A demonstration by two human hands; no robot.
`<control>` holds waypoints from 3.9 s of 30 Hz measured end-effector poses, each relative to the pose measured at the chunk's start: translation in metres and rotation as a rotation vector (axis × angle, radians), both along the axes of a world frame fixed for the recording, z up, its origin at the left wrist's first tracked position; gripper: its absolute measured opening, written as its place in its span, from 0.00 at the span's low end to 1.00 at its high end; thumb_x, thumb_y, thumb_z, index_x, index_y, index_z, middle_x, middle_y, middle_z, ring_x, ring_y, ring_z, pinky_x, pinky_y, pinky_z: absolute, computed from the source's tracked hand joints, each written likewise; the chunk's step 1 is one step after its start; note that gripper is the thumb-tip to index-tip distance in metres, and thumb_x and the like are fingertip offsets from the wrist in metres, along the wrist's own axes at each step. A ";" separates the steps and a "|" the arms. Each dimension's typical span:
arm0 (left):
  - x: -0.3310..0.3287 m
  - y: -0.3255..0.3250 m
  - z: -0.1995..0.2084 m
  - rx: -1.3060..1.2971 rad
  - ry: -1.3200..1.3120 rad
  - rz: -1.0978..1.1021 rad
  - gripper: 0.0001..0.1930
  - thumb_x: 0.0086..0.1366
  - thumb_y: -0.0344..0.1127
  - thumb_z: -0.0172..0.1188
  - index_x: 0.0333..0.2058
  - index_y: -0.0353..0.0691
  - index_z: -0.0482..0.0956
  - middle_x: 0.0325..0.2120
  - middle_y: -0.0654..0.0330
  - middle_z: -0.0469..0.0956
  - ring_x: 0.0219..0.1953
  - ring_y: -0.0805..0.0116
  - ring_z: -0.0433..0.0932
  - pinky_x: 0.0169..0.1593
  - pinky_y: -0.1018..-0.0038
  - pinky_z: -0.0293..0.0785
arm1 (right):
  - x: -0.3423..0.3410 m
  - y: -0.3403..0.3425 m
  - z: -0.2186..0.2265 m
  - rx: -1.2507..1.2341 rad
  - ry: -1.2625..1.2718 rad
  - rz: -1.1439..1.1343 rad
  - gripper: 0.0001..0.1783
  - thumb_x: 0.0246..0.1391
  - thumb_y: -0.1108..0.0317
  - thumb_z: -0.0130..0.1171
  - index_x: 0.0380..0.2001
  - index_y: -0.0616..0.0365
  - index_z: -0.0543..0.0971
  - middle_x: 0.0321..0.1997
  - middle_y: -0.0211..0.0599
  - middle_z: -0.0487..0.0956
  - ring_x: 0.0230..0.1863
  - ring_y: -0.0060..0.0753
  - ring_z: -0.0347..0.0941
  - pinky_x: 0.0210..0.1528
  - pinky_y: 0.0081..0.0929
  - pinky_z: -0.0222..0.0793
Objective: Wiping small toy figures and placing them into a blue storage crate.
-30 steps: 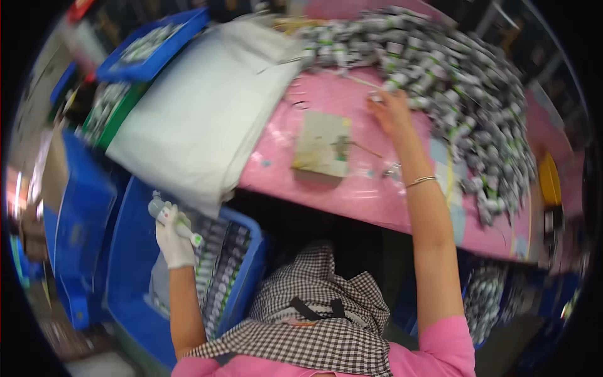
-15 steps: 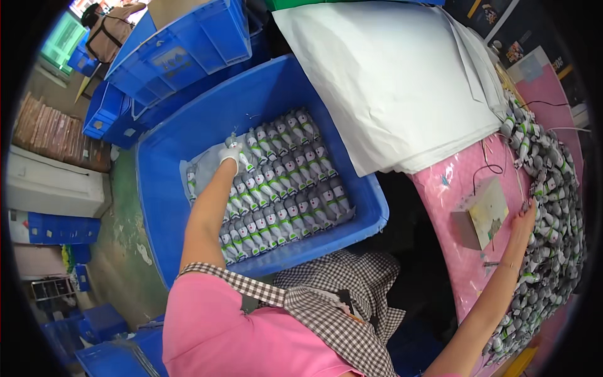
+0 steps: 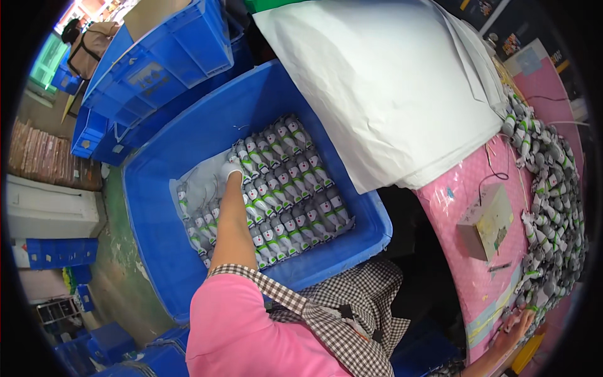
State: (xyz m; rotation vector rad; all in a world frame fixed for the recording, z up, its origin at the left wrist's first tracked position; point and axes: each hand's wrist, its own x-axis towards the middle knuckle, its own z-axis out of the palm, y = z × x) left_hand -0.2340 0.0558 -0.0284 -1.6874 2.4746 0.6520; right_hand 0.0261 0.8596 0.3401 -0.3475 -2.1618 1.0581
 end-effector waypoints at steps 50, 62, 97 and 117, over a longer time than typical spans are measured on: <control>0.126 0.446 0.345 1.931 0.021 -0.877 0.34 0.65 0.62 0.28 0.43 0.35 0.70 0.25 0.59 0.74 0.20 0.75 0.70 0.24 0.80 0.68 | -0.109 -0.161 -0.006 -1.095 -0.024 0.421 0.16 0.55 0.64 0.54 0.43 0.64 0.76 0.35 0.42 0.80 0.16 0.19 0.71 0.20 0.16 0.70; 0.123 0.461 0.347 1.173 0.273 -1.409 0.15 0.59 0.36 0.59 0.40 0.33 0.69 0.25 0.61 0.74 0.24 0.77 0.74 0.28 0.79 0.71 | -0.131 -0.142 -0.037 -0.853 -0.189 0.283 0.12 0.50 0.66 0.59 0.34 0.63 0.80 0.26 0.32 0.78 0.15 0.15 0.63 0.17 0.13 0.56; 0.072 0.460 0.355 1.746 0.116 -1.130 0.20 0.59 0.40 0.59 0.45 0.34 0.68 0.26 0.63 0.71 0.23 0.76 0.70 0.28 0.81 0.68 | -0.124 -0.109 -0.018 -0.727 -0.342 0.390 0.11 0.46 0.64 0.61 0.30 0.61 0.79 0.22 0.26 0.76 0.16 0.15 0.64 0.20 0.17 0.61; 0.075 -0.027 0.082 0.572 0.824 0.618 0.16 0.54 0.34 0.63 0.41 0.35 0.75 0.32 0.57 0.77 0.29 0.65 0.76 0.34 0.69 0.72 | -0.067 0.141 -0.078 0.032 -0.432 -0.381 0.34 0.45 0.50 0.58 0.51 0.64 0.71 0.48 0.48 0.74 0.46 0.43 0.70 0.48 0.34 0.63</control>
